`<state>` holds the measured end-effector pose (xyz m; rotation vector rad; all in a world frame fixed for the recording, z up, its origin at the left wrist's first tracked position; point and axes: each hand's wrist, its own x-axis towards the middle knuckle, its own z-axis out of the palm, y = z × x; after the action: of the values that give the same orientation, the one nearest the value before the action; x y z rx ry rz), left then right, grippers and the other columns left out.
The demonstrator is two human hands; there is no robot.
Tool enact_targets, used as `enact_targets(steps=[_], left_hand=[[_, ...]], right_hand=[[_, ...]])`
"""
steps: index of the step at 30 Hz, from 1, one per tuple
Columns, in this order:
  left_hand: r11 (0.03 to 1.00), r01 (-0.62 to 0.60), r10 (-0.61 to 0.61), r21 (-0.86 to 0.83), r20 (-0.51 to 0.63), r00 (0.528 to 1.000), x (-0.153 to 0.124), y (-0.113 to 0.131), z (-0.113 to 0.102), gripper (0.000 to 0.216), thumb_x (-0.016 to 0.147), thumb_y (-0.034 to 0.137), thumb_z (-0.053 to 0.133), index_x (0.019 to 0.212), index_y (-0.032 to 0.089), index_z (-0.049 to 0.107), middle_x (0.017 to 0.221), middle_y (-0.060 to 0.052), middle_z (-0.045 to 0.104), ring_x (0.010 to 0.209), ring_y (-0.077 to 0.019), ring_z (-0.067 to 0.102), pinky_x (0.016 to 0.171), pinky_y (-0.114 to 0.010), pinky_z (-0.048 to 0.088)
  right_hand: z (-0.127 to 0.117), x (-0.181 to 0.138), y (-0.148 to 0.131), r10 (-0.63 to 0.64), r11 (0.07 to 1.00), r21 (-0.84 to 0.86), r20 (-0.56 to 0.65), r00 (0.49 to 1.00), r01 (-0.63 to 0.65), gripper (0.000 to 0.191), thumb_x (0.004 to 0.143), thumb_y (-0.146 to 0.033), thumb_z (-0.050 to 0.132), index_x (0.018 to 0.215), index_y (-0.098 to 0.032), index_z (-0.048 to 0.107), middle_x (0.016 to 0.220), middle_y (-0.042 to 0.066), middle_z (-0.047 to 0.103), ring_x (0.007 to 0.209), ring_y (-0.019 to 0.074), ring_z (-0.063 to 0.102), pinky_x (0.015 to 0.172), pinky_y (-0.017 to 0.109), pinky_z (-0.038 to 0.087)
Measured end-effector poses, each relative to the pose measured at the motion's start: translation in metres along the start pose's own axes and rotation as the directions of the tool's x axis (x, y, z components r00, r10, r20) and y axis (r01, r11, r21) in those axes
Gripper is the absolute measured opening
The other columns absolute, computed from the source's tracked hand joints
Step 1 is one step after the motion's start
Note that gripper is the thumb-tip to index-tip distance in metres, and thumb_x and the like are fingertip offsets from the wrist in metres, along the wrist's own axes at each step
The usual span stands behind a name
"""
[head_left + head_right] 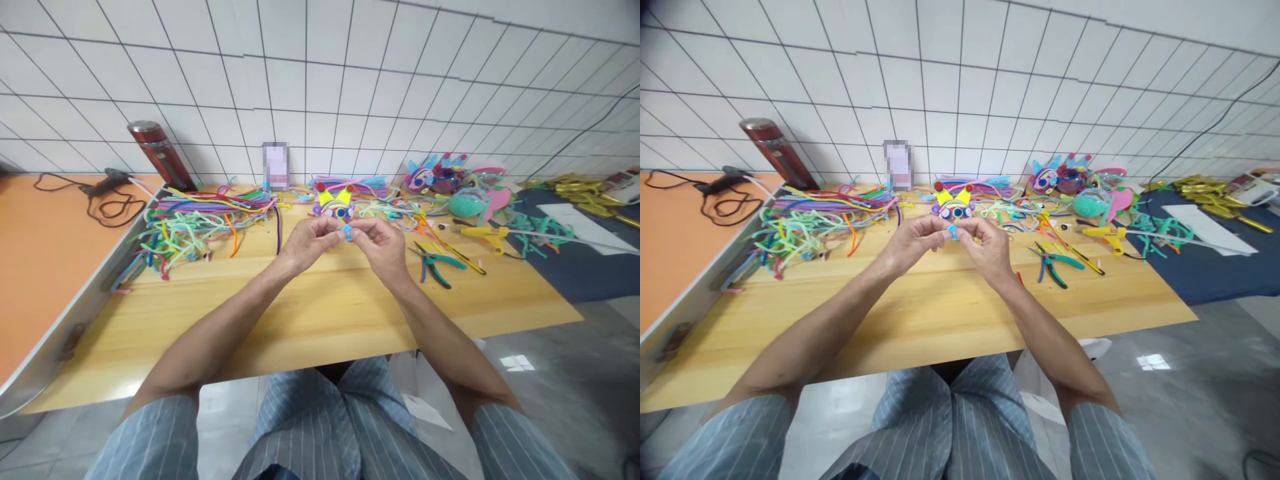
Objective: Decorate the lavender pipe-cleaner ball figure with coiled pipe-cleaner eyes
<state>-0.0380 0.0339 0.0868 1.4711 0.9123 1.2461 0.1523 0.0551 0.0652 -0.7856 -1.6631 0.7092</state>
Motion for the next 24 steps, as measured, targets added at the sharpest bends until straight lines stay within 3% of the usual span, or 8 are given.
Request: enact_targets(steps=[7,11,15,17,19,21,24], left_hand=[[0.998,0.023,-0.022,0.051,-0.012,1.000,0.002,-0.019,0.002,0.040,0.076,0.053,0.088,0.088,0.017,0.076,0.077,-0.001,0.071,0.066,-0.0116,0.055,0.065,-0.026,0.046],[0.985,-0.078,0.101,0.156,-0.144,0.984,0.002,-0.032,0.003,0.040,0.089,0.053,0.079,0.110,0.019,0.077,0.097,-0.005,0.077,0.076,-0.0144,0.063,0.071,-0.028,0.050],[0.961,-0.131,0.181,0.244,-0.195,0.964,0.001,-0.036,0.005,0.037,0.089,0.056,0.079,0.097,0.020,0.080,0.096,-0.007,0.078,0.083,-0.0178,0.066,0.076,-0.030,0.051],[0.994,-0.091,0.104,0.060,-0.296,0.950,0.004,-0.032,0.003,0.046,0.092,0.065,0.071,0.083,0.020,0.076,0.080,-0.005,0.073,0.073,-0.0171,0.062,0.069,-0.030,0.050],[0.974,-0.057,-0.041,-0.219,-0.416,0.909,0.007,-0.025,0.001,0.057,0.099,0.071,0.056,0.073,0.022,0.069,0.065,-0.003,0.062,0.060,-0.0157,0.055,0.062,-0.031,0.049],[0.904,-0.043,-0.182,-0.425,-0.472,0.863,0.009,-0.019,0.000,0.062,0.103,0.072,0.046,0.068,0.023,0.064,0.059,-0.001,0.054,0.055,-0.0153,0.050,0.060,-0.031,0.048],[0.817,0.000,-0.319,-0.577,-0.450,0.834,0.009,-0.016,-0.002,0.066,0.104,0.072,0.040,0.065,0.025,0.063,0.057,-0.002,0.052,0.055,-0.0157,0.047,0.057,-0.032,0.048]], right_hand=[[-0.003,-0.008,0.014,0.090,0.994,0.065,0.045,0.995,-0.093,0.019,0.092,-0.042,0.077,0.097,-0.024,0.079,0.087,0.002,0.081,0.079,0.0176,0.074,0.078,0.033,0.059],[0.001,-0.006,0.022,0.201,0.959,0.195,0.042,0.979,-0.205,0.024,0.088,-0.045,0.081,0.097,-0.022,0.078,0.088,0.002,0.080,0.079,0.0174,0.074,0.078,0.033,0.060],[0.004,-0.005,0.033,0.311,0.896,0.312,0.066,0.948,-0.316,0.028,0.083,-0.044,0.086,0.095,-0.021,0.077,0.085,0.002,0.079,0.076,0.0154,0.072,0.077,0.031,0.059],[0.009,-0.006,0.038,0.436,0.777,0.440,0.139,0.889,-0.449,0.033,0.077,-0.044,0.091,0.096,-0.022,0.076,0.086,0.001,0.079,0.075,0.0147,0.071,0.078,0.032,0.060],[0.021,-0.011,0.041,0.549,0.556,0.580,0.281,0.787,-0.595,0.039,0.070,-0.043,0.096,0.096,-0.023,0.075,0.089,0.000,0.079,0.075,0.0141,0.071,0.084,0.035,0.062],[0.040,-0.020,0.038,0.573,0.338,0.649,0.433,0.696,-0.682,0.042,0.065,-0.041,0.100,0.094,-0.024,0.074,0.089,-0.002,0.078,0.077,0.0131,0.072,0.088,0.036,0.063],[0.069,-0.035,0.026,0.526,0.177,0.675,0.551,0.648,-0.717,0.039,0.063,-0.039,0.101,0.088,-0.023,0.074,0.084,-0.004,0.076,0.075,0.0112,0.069,0.081,0.030,0.061]])
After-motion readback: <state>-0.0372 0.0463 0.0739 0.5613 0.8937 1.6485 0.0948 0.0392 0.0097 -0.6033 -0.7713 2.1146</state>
